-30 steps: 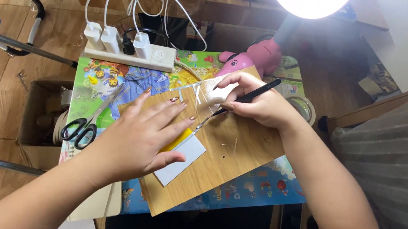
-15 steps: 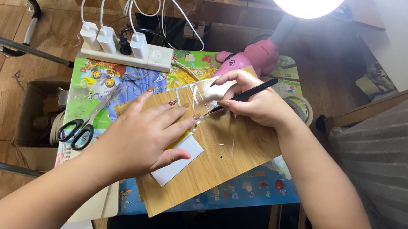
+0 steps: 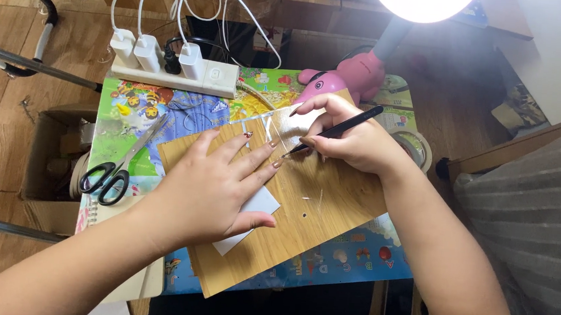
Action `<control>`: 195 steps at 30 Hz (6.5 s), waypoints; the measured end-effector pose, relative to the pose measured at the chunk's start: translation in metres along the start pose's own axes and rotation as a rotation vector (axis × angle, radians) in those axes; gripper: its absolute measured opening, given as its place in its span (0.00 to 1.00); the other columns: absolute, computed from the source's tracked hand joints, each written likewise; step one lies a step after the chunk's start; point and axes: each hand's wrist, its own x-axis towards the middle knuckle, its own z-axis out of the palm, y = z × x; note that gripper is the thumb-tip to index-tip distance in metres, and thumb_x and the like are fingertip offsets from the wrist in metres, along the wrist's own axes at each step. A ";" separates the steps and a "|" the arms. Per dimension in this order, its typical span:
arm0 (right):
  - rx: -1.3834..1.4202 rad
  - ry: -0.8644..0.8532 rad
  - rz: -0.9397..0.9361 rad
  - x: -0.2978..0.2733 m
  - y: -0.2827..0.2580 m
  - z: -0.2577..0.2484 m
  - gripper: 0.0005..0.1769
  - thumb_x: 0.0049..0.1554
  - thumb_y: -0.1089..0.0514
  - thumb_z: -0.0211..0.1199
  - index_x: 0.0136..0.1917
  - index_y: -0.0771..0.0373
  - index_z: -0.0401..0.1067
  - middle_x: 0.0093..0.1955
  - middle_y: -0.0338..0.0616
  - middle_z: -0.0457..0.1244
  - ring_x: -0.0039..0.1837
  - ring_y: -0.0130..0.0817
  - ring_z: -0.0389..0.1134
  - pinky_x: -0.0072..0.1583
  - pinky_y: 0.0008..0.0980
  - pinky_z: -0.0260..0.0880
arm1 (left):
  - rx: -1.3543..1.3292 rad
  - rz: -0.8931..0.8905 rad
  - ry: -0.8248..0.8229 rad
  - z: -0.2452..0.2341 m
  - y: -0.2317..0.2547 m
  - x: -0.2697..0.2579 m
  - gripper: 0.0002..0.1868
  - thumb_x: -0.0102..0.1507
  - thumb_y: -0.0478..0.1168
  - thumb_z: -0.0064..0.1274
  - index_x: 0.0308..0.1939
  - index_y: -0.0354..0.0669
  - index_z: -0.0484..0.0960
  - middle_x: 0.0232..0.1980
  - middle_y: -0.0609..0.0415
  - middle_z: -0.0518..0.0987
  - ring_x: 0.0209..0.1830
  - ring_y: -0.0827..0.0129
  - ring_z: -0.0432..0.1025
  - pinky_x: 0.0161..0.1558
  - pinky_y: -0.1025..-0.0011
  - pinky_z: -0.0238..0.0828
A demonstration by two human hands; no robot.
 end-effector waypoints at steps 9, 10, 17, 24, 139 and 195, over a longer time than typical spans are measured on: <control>0.041 0.089 -0.024 -0.001 -0.002 0.004 0.15 0.60 0.60 0.63 0.60 0.57 0.67 0.39 0.43 0.68 0.32 0.26 0.67 0.39 0.24 0.74 | -0.131 -0.058 -0.066 0.000 -0.003 0.002 0.41 0.62 0.79 0.36 0.64 0.58 0.78 0.71 0.52 0.73 0.72 0.50 0.63 0.62 0.33 0.57; 0.090 0.120 -0.052 -0.001 0.000 0.003 0.13 0.61 0.60 0.64 0.59 0.57 0.68 0.35 0.40 0.66 0.32 0.25 0.67 0.40 0.23 0.72 | -0.124 -0.061 -0.068 0.000 -0.003 0.002 0.41 0.62 0.79 0.36 0.64 0.59 0.79 0.71 0.52 0.73 0.72 0.50 0.63 0.62 0.34 0.57; -0.178 0.258 -0.117 -0.048 -0.024 0.028 0.19 0.67 0.60 0.47 0.65 0.54 0.74 0.50 0.46 0.74 0.48 0.32 0.78 0.41 0.24 0.74 | -0.161 -0.033 -0.070 0.003 -0.014 0.003 0.38 0.65 0.76 0.32 0.65 0.60 0.78 0.71 0.52 0.73 0.70 0.52 0.65 0.64 0.30 0.52; -0.743 0.281 -0.450 -0.058 -0.014 0.073 0.04 0.62 0.58 0.59 0.50 0.53 0.73 0.56 0.45 0.69 0.73 0.54 0.65 0.68 0.50 0.61 | -0.402 -0.068 -0.133 0.005 -0.031 0.005 0.44 0.68 0.72 0.20 0.66 0.47 0.76 0.70 0.50 0.74 0.71 0.55 0.64 0.71 0.37 0.43; -0.428 0.295 0.391 0.055 -0.065 0.055 0.11 0.55 0.45 0.69 0.42 0.53 0.78 0.35 0.36 0.60 0.38 0.30 0.63 0.38 0.29 0.59 | -0.679 -0.515 0.237 0.017 -0.027 -0.021 0.41 0.69 0.69 0.28 0.74 0.45 0.68 0.55 0.36 0.81 0.53 0.41 0.77 0.57 0.45 0.67; -0.144 -0.239 0.022 -0.005 -0.036 -0.012 0.06 0.51 0.60 0.75 0.41 0.59 0.79 0.24 0.35 0.61 0.29 0.22 0.58 0.34 0.21 0.59 | -0.794 -0.478 -0.623 -0.066 -0.037 0.070 0.07 0.57 0.47 0.62 0.34 0.53 0.89 0.30 0.59 0.84 0.37 0.65 0.79 0.43 0.67 0.74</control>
